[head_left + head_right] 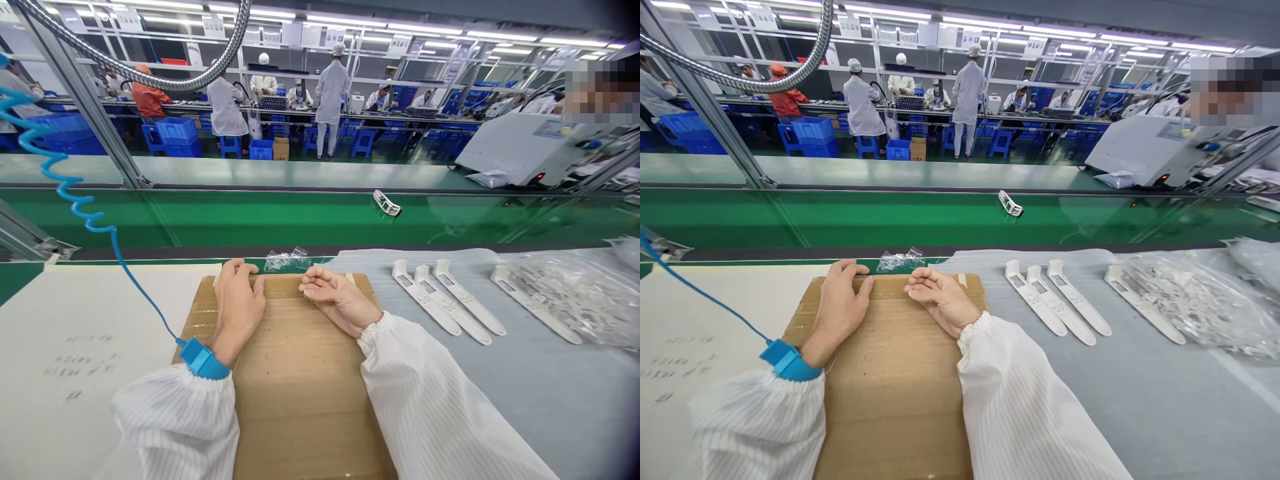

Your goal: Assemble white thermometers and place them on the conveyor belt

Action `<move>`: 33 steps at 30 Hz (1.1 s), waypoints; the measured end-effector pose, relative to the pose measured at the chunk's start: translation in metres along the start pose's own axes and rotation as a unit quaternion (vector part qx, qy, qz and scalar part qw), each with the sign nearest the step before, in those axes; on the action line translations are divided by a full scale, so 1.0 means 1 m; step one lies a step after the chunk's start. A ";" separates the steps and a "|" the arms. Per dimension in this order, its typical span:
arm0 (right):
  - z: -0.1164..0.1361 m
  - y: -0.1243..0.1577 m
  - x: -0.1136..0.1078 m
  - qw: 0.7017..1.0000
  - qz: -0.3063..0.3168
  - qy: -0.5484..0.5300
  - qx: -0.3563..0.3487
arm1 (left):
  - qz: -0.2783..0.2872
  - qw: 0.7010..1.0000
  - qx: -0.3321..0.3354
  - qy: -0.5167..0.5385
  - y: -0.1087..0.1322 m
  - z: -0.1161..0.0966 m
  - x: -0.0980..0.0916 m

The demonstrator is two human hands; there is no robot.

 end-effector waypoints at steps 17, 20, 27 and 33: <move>0.008 0.013 0.008 0.863 0.000 0.478 -0.161 | 0.006 1.000 0.002 -0.010 0.000 0.001 0.001; 0.010 0.014 0.008 0.865 0.008 0.480 -0.143 | 0.009 1.000 -0.001 -0.008 0.000 0.002 0.001; 0.007 0.015 0.011 0.865 0.003 0.484 -0.131 | 0.014 1.000 0.000 -0.009 -0.001 0.002 0.002; 0.001 0.009 0.004 0.876 -0.038 0.452 -0.167 | 0.008 1.000 -0.004 0.004 0.000 0.003 0.001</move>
Point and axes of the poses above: each hand's wrist, its own y-axis away from the middle knuckle, its own x-axis out of the palm, z = x × y, the point moved 2 cm from there along -y, towards the middle knuckle, and after that the axes turned 10 degrees about -y, right-handed, at the moved point
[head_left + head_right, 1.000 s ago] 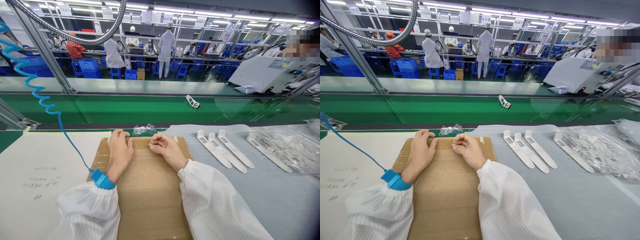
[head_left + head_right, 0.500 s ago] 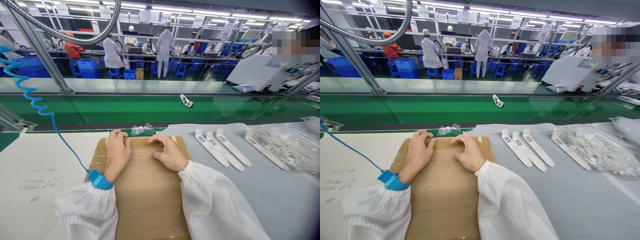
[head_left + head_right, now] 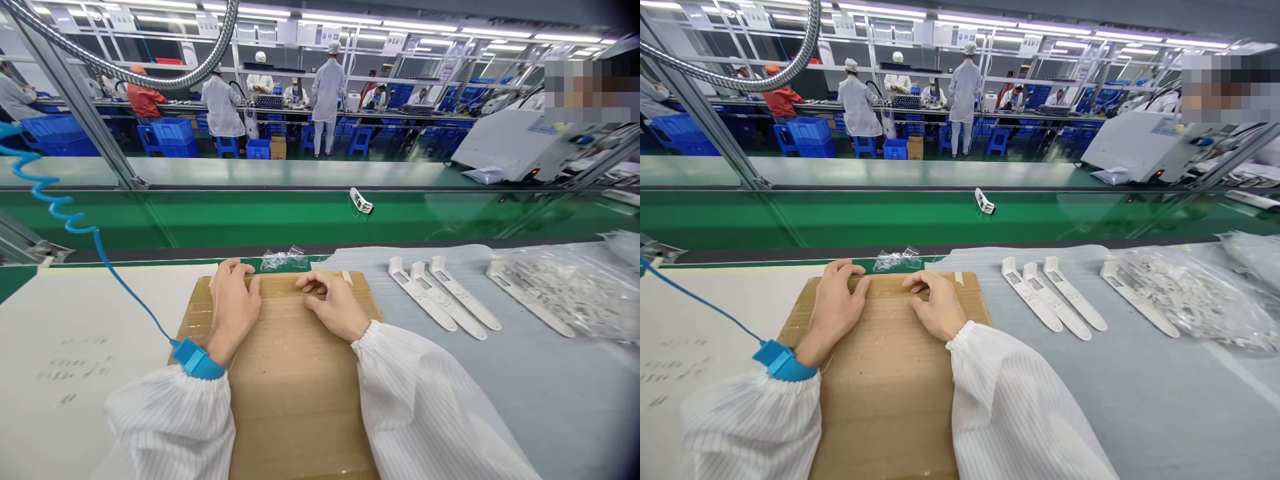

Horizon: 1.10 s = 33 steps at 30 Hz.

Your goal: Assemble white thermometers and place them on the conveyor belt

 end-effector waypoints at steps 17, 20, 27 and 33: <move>-0.003 0.000 0.003 0.999 -0.008 0.008 -0.040 | -0.058 0.996 0.037 0.053 -0.001 -0.003 -0.008; -0.002 -0.001 0.000 0.999 0.002 -0.001 -0.032 | -0.057 0.996 0.037 0.051 -0.001 -0.003 -0.008; 0.000 -0.002 -0.013 0.998 -0.062 0.013 -0.023 | -0.054 0.997 0.036 0.048 -0.001 -0.003 -0.009; 0.006 -0.001 -0.009 0.999 0.032 -0.014 -0.014 | -0.056 0.996 0.033 0.054 -0.001 -0.004 -0.008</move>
Point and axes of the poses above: each hand's wrist, its own y-axis away from the middle knuckle, its own x-axis out of the palm, z = x × y, the point moved 2 cm from there along -y, towards the middle knuckle, and after that the axes turned 10 degrees about -y, right-handed, at the moved point
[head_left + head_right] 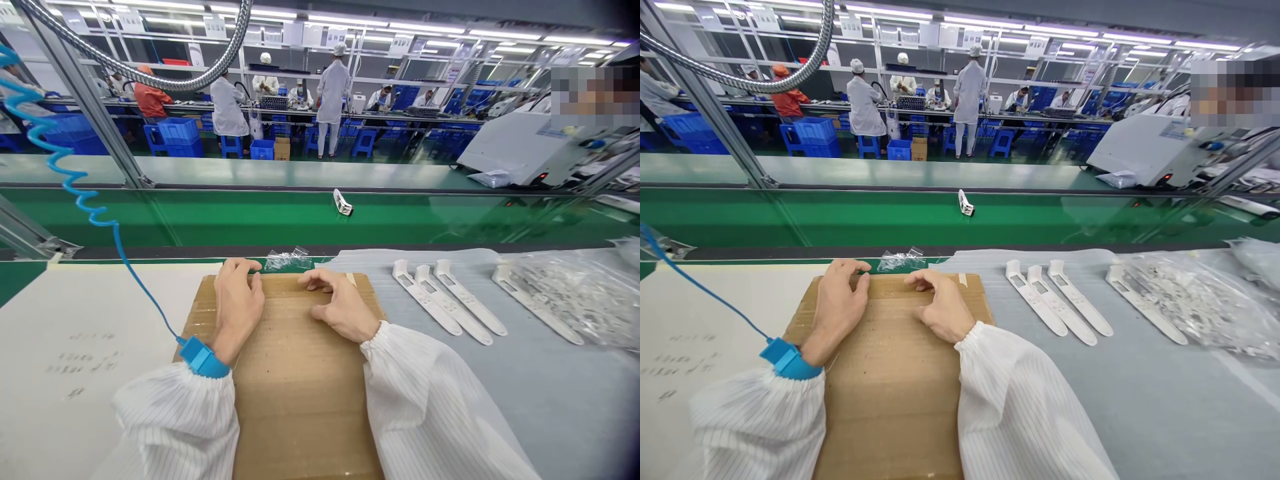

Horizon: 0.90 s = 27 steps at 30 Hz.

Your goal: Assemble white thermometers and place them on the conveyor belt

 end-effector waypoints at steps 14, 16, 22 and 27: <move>-0.017 -0.051 -0.039 0.997 -0.065 0.051 0.000 | 0.002 0.999 -0.015 0.043 0.004 -0.004 0.003; -0.021 -0.085 -0.059 0.984 -0.110 0.142 0.006 | -0.005 0.999 -0.017 0.049 0.005 -0.005 0.004; -0.038 -0.184 -0.094 0.934 -0.236 0.265 0.039 | -0.005 0.999 -0.030 0.045 0.007 -0.007 0.005; -0.061 -0.218 -0.081 0.922 -0.273 0.261 0.086 | -0.001 0.998 -0.032 0.046 0.007 -0.006 0.007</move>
Point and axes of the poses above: each hand's wrist, its own y-axis away from the middle knuckle, its own x-axis out of the palm, z = x × y, the point moved 2 cm from there along -y, towards the middle knuckle, and after that the axes turned 10 degrees about -y, right-handed, at the moved point
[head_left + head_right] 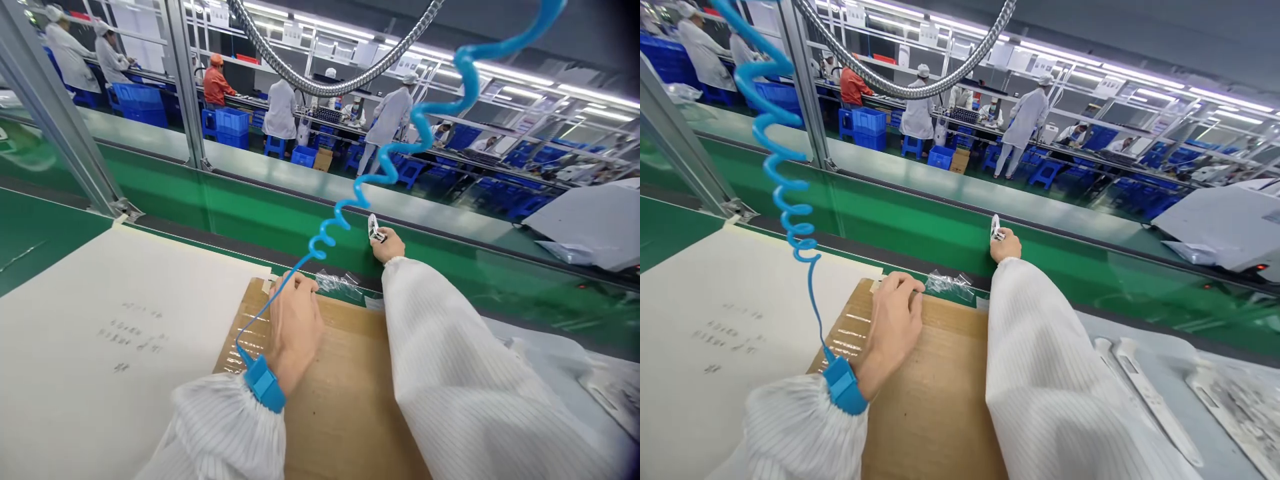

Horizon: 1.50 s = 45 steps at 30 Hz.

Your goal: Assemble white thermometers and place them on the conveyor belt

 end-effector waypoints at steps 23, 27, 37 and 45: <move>0.057 0.216 -0.104 0.940 0.127 -0.221 -0.226 | 0.177 0.977 0.082 0.089 0.013 -0.034 -0.016; 0.054 0.225 -0.105 0.918 0.008 -0.003 -0.396 | 0.169 0.978 0.105 0.059 0.014 -0.034 -0.015; 0.059 0.214 -0.069 0.924 0.151 0.026 -0.350 | 0.087 0.988 -0.129 -0.002 -0.006 -0.008 -0.020; 0.022 0.164 -0.047 0.950 0.137 0.087 -0.267 | 0.094 0.964 -0.161 0.188 -0.011 -0.004 -0.019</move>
Point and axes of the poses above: each hand's wrist, its own y-axis away from the middle knuckle, its own x-axis out of the palm, z = x × y, the point moved 2 cm from there along -y, towards the middle knuckle, and after that the axes turned 10 degrees about -y, right-handed, at the moved point
